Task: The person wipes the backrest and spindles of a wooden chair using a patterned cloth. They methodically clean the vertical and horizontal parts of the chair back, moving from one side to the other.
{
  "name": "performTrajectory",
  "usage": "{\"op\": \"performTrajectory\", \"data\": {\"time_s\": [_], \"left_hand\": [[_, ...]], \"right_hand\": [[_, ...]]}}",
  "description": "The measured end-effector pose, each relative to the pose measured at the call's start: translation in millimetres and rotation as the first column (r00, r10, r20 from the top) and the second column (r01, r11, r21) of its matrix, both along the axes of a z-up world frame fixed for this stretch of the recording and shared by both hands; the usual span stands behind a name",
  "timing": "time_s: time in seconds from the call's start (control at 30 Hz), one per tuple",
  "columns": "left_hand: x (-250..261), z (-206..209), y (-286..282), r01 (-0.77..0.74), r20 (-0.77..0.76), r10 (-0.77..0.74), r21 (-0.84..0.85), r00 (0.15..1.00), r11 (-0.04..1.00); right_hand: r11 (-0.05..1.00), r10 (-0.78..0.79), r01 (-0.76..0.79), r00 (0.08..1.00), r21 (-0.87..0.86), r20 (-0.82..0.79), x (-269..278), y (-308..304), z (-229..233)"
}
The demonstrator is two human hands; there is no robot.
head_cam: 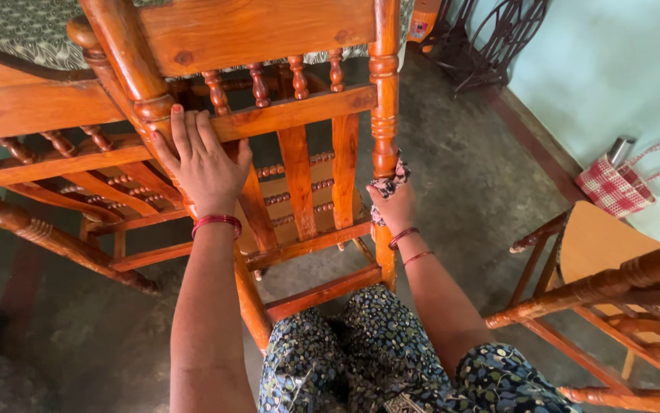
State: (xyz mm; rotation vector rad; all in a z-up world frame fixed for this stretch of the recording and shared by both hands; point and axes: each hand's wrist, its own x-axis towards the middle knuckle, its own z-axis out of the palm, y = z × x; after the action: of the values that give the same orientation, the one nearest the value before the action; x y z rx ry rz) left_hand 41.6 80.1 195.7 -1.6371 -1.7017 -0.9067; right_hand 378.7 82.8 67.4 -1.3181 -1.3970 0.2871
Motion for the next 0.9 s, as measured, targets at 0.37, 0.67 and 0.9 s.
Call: {"op": "performTrajectory", "data": {"time_s": [0.37,0.67,0.9], "left_hand": [[-1.6,2.1,-6.1,0.041,0.010,-0.041,-0.020,0.999,0.999],[-0.3,0.2,-4.2,0.034,0.010,-0.034,-0.010,0.999,0.999],[-2.0,-0.7,-1.5,0.041,0.016,-0.041,-0.009,0.999,0.999]], "right_hand": [[0.965,0.080,-0.119,0.982,-0.232,-0.172,36.6,-36.8,-94.3],[0.959,0.274,-0.215,0.872,0.187,-0.406,-6.1,7.7,-3.3],[0.965,0.186,-0.211,0.969,-0.158,-0.161,19.2,28.2,13.1]]}}
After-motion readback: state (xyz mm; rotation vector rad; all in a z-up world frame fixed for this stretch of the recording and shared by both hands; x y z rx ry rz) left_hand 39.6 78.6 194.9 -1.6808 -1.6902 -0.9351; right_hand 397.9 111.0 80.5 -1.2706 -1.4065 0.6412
